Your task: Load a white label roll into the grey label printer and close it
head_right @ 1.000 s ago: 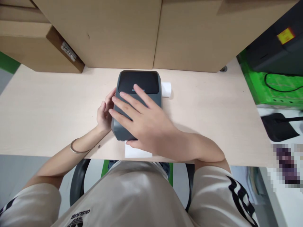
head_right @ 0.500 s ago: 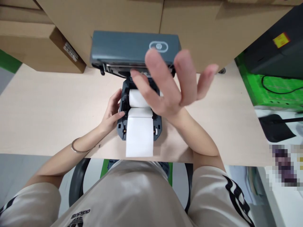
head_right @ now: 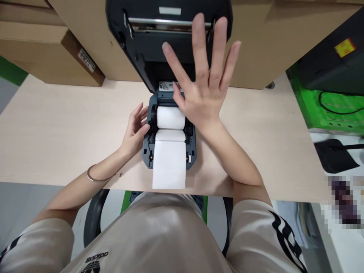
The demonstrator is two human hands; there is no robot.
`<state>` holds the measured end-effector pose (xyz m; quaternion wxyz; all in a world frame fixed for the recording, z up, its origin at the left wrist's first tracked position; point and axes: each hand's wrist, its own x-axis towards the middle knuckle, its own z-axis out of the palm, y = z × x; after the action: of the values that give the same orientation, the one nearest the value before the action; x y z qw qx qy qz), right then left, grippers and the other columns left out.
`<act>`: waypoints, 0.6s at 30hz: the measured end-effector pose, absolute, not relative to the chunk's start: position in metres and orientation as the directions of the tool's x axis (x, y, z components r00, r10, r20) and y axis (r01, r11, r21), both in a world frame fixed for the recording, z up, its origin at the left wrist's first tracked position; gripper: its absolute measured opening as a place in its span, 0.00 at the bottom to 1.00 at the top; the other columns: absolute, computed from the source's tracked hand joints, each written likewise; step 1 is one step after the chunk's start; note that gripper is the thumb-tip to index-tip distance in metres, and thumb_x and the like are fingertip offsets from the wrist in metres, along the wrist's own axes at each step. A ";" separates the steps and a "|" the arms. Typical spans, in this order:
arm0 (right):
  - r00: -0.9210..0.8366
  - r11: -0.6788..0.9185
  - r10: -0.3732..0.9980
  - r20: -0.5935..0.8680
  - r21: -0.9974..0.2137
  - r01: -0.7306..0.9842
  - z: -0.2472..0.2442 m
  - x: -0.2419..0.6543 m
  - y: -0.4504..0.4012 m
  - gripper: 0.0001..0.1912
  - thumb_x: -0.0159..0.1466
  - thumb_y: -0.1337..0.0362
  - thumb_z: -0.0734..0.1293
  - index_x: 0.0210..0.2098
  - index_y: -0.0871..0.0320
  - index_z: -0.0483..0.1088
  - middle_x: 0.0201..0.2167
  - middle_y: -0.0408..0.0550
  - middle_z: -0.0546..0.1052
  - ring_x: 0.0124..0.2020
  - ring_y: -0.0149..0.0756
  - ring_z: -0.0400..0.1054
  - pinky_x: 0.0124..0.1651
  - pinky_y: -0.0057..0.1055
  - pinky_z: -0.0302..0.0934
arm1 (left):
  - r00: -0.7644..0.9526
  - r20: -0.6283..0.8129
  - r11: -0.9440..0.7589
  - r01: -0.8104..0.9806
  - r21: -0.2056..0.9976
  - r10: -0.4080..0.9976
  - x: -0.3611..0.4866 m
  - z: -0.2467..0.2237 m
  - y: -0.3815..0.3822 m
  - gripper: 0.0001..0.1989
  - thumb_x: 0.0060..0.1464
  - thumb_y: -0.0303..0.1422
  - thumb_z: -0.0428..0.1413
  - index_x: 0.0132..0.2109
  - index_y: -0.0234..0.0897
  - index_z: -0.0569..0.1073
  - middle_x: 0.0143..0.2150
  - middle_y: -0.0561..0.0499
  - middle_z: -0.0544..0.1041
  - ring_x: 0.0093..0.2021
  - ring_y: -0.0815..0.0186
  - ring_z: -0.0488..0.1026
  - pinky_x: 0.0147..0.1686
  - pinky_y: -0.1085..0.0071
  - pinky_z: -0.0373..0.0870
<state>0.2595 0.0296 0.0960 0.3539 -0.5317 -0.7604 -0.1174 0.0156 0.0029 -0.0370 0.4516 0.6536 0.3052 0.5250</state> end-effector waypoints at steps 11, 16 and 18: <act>-0.127 0.323 0.676 0.726 -0.137 0.936 0.090 0.267 0.035 0.29 0.72 0.51 0.66 0.68 0.58 0.74 0.80 0.59 0.54 0.82 0.70 0.38 0.76 0.76 0.27 | 0.272 0.384 -0.393 -0.023 0.919 0.882 0.012 -0.039 0.008 0.39 0.65 0.55 0.62 0.76 0.61 0.57 0.78 0.48 0.63 0.74 0.51 0.67 0.71 0.50 0.67; -0.203 0.335 0.793 0.575 -0.133 0.933 0.110 0.259 0.008 0.30 0.74 0.50 0.63 0.68 0.60 0.73 0.81 0.59 0.50 0.81 0.72 0.39 0.76 0.77 0.33 | 0.260 0.379 -0.398 0.023 0.917 0.888 0.013 -0.034 0.006 0.42 0.61 0.53 0.66 0.76 0.63 0.57 0.77 0.48 0.65 0.73 0.50 0.67 0.70 0.51 0.68; -0.249 0.348 0.816 0.522 -0.101 0.932 0.118 0.257 -0.003 0.31 0.74 0.52 0.62 0.70 0.60 0.70 0.81 0.59 0.53 0.82 0.70 0.40 0.76 0.75 0.39 | 0.264 0.368 -0.391 0.041 0.919 0.892 0.013 -0.033 0.006 0.44 0.60 0.53 0.67 0.76 0.63 0.56 0.77 0.48 0.64 0.73 0.50 0.67 0.70 0.51 0.67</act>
<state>0.2567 -0.0028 0.1177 0.2512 -0.5591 -0.7817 -0.1152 0.0127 0.0062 -0.0334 0.4278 0.6700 0.3482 0.4969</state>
